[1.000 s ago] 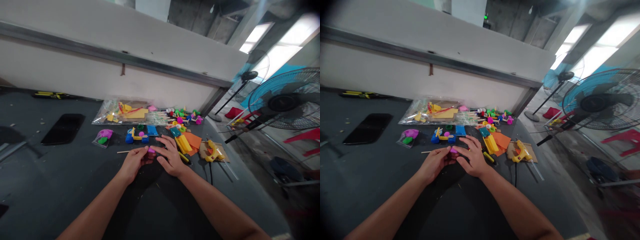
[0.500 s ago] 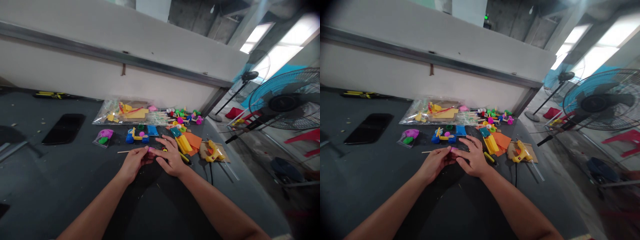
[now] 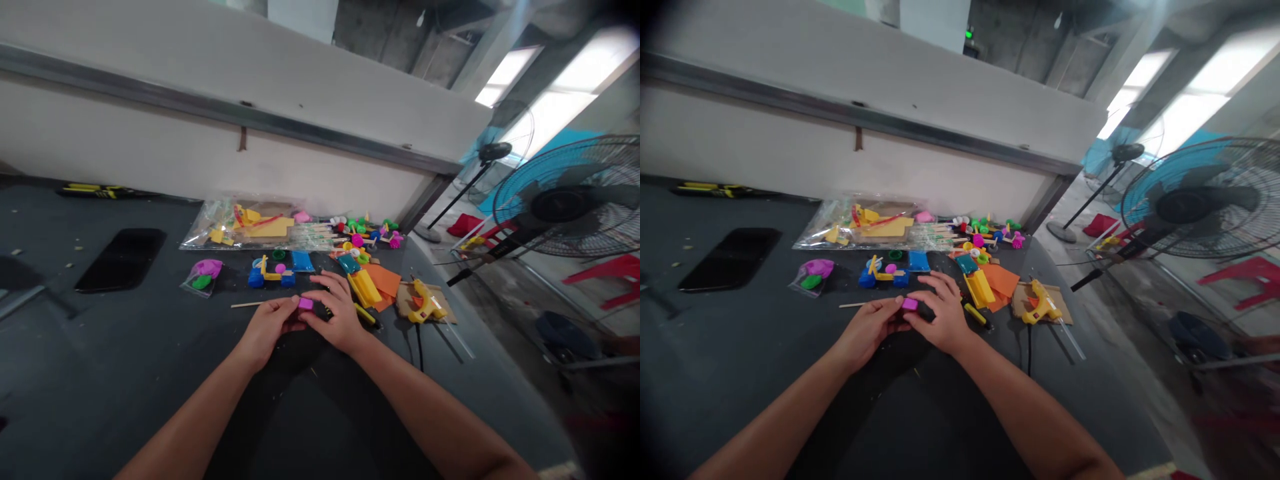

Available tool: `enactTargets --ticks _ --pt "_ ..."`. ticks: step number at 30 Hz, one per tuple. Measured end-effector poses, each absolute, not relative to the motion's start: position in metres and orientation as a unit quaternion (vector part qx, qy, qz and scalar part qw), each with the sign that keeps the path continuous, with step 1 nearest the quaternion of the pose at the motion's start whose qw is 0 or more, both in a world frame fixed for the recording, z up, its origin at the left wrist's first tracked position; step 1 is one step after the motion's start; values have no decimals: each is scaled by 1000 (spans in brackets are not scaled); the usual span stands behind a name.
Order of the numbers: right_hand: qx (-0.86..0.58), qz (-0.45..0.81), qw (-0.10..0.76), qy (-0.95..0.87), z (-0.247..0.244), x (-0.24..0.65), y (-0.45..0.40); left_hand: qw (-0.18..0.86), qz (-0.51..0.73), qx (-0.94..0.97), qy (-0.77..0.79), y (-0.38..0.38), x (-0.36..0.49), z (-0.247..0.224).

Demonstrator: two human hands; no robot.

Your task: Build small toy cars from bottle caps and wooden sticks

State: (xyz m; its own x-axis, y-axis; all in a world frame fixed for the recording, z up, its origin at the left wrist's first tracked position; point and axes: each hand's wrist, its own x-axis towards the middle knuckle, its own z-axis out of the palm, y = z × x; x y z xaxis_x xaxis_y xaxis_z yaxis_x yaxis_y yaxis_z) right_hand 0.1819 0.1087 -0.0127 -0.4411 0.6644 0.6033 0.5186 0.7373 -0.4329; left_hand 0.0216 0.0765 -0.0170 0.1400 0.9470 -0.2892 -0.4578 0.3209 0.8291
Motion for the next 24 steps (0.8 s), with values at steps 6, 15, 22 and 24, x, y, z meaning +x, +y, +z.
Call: enactTargets --ticks 6,15,22,24 --pt "-356 97 414 -832 -15 180 110 692 491 309 431 77 22 -19" --pt "-348 105 414 -835 -16 179 110 696 495 300 426 75 21 -16" --pt "-355 173 418 -818 -13 181 109 698 514 274 417 77 21 -16" --pt "-361 208 425 -803 -13 181 111 698 514 273 417 78 21 -17"
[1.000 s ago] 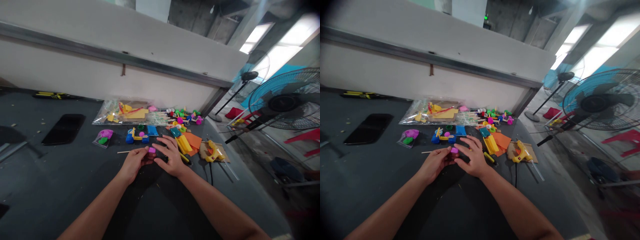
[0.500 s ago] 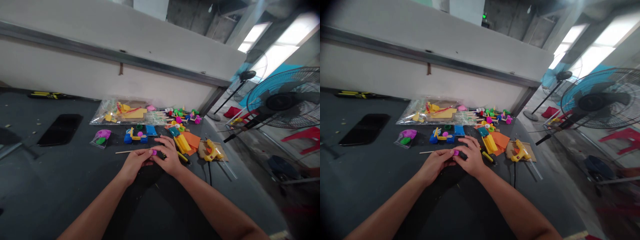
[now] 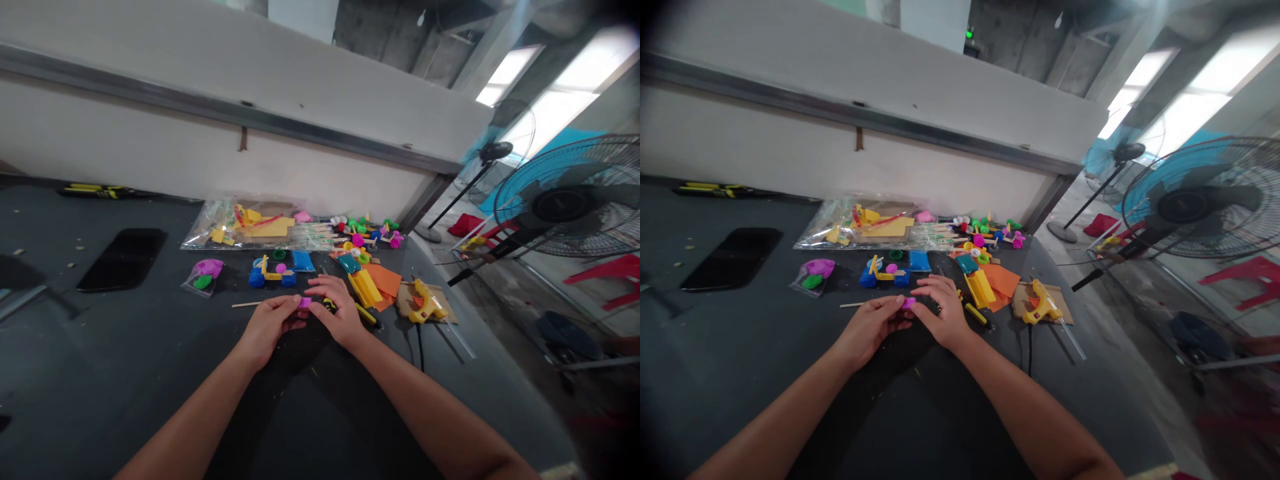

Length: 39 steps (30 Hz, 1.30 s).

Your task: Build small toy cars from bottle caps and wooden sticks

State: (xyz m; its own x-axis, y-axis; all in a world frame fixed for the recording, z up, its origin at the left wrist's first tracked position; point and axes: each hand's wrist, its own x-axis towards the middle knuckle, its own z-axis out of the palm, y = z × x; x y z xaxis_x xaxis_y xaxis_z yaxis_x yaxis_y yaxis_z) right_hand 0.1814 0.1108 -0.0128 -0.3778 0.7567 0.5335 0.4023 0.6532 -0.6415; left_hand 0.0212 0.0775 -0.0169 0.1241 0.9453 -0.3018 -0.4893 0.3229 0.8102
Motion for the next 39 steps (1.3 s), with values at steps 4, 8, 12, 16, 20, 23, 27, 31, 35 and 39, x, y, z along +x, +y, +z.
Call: enactTargets --ticks 4,8,12,16,20,23,27,31,35,39 --pt "-363 230 434 -792 -14 181 114 700 506 281 418 78 22 -17" --pt "-357 233 439 -791 -14 181 114 698 506 284 420 77 22 -17" --pt "-364 229 442 -787 -14 180 113 696 509 283 420 77 21 -17" --pt "-368 206 464 -779 -15 180 113 695 508 285 421 77 21 -17" --pt "-378 188 477 -771 -16 180 114 695 505 283 426 78 20 -18" --pt "-377 185 474 -774 -16 180 113 689 503 294 431 78 20 -18" --pt "-363 180 467 -786 -13 180 112 690 500 306 425 77 20 -18" --pt "-361 171 462 -792 -13 180 112 692 491 308 431 77 21 -16" --pt "-366 167 448 -798 -15 180 113 688 494 302 437 77 21 -15" --pt "-364 154 451 -800 -17 181 113 687 501 303 430 78 20 -15"
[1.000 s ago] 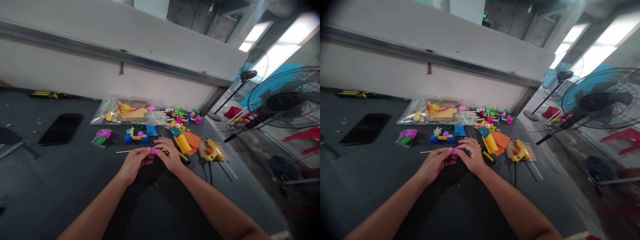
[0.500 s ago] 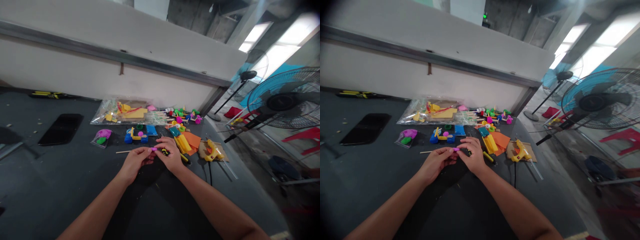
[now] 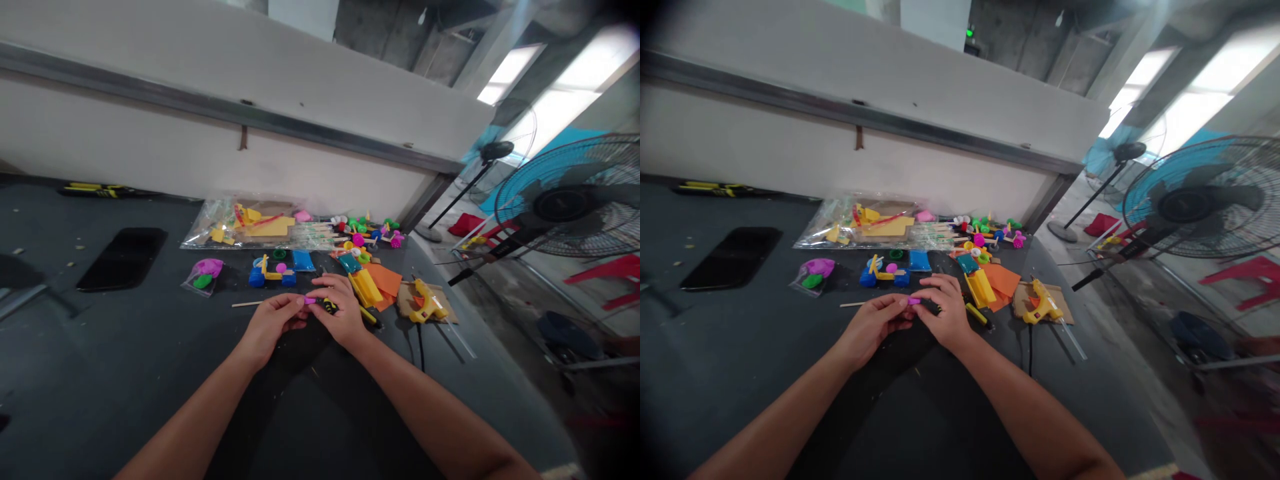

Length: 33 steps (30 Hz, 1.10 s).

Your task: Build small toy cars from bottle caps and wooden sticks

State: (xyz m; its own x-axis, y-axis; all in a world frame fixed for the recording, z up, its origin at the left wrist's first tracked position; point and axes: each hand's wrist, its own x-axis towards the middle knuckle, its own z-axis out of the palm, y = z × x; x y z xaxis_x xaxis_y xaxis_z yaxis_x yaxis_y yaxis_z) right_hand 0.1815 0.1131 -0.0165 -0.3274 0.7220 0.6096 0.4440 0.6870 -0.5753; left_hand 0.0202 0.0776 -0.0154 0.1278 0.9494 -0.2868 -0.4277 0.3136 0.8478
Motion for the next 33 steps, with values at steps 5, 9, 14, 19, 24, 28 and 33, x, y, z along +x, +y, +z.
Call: enactTargets --ticks 5,9,14,19,24,28,33 --pt "-361 136 454 -803 -16 182 112 689 494 295 441 77 20 -16" --pt "-353 137 447 -810 -14 181 111 689 496 300 435 78 20 -17" --pt "-357 142 432 -816 -15 182 111 689 494 311 430 78 20 -18" --pt "-353 140 436 -816 -16 182 112 691 494 309 427 78 20 -17" --pt "-350 141 437 -816 -15 181 111 685 493 311 438 77 21 -17" --pt "-353 140 439 -814 -15 180 111 684 494 312 437 77 21 -18" --pt "-354 139 450 -808 -14 180 111 683 499 311 433 77 20 -19"
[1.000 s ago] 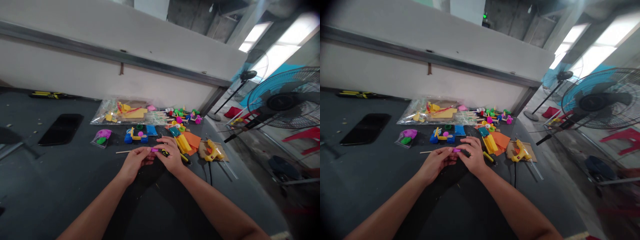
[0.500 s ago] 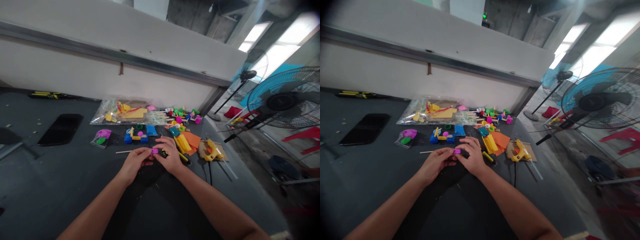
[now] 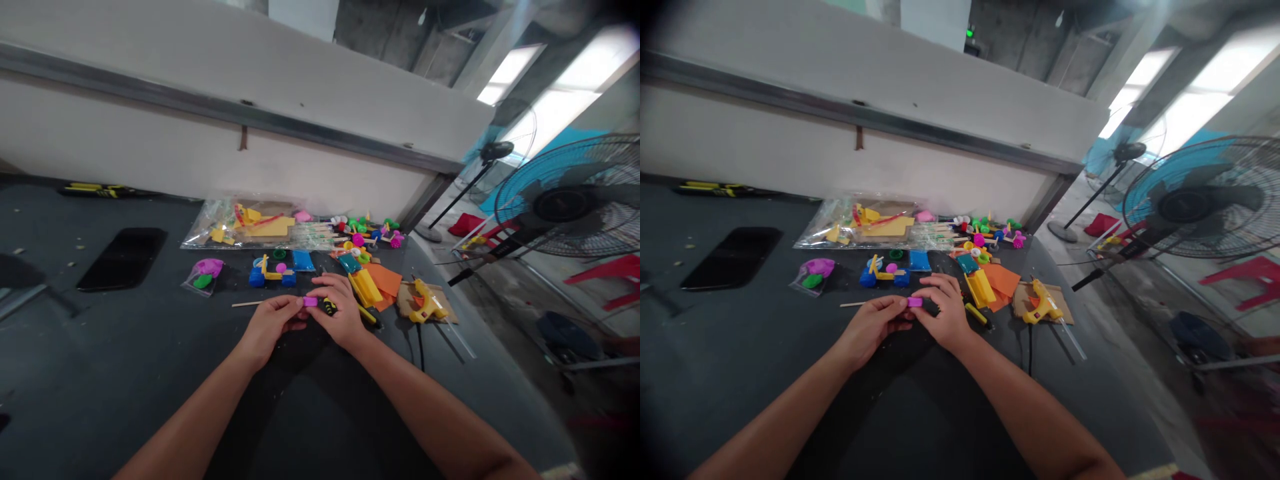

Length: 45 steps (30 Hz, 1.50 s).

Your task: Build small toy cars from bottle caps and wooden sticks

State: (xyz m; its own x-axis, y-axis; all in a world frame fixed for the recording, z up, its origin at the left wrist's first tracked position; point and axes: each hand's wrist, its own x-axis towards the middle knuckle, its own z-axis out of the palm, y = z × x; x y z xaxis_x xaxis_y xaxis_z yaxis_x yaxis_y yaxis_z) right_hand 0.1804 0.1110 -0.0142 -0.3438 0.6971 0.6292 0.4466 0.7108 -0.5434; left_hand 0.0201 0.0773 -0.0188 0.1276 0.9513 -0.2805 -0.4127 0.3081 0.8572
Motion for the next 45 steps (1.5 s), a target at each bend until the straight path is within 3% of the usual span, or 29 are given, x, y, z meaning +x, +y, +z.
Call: enactTargets --ticks 11,17,24,45 --pt "-346 142 450 -811 -15 181 112 681 512 309 424 77 21 -21" --pt "-385 130 467 -786 -18 183 115 574 565 347 481 72 26 -16" --pt "-394 129 472 -778 -22 183 117 495 545 476 480 65 32 -18" --pt "-406 140 478 -766 -21 181 116 389 519 583 490 58 35 -23"
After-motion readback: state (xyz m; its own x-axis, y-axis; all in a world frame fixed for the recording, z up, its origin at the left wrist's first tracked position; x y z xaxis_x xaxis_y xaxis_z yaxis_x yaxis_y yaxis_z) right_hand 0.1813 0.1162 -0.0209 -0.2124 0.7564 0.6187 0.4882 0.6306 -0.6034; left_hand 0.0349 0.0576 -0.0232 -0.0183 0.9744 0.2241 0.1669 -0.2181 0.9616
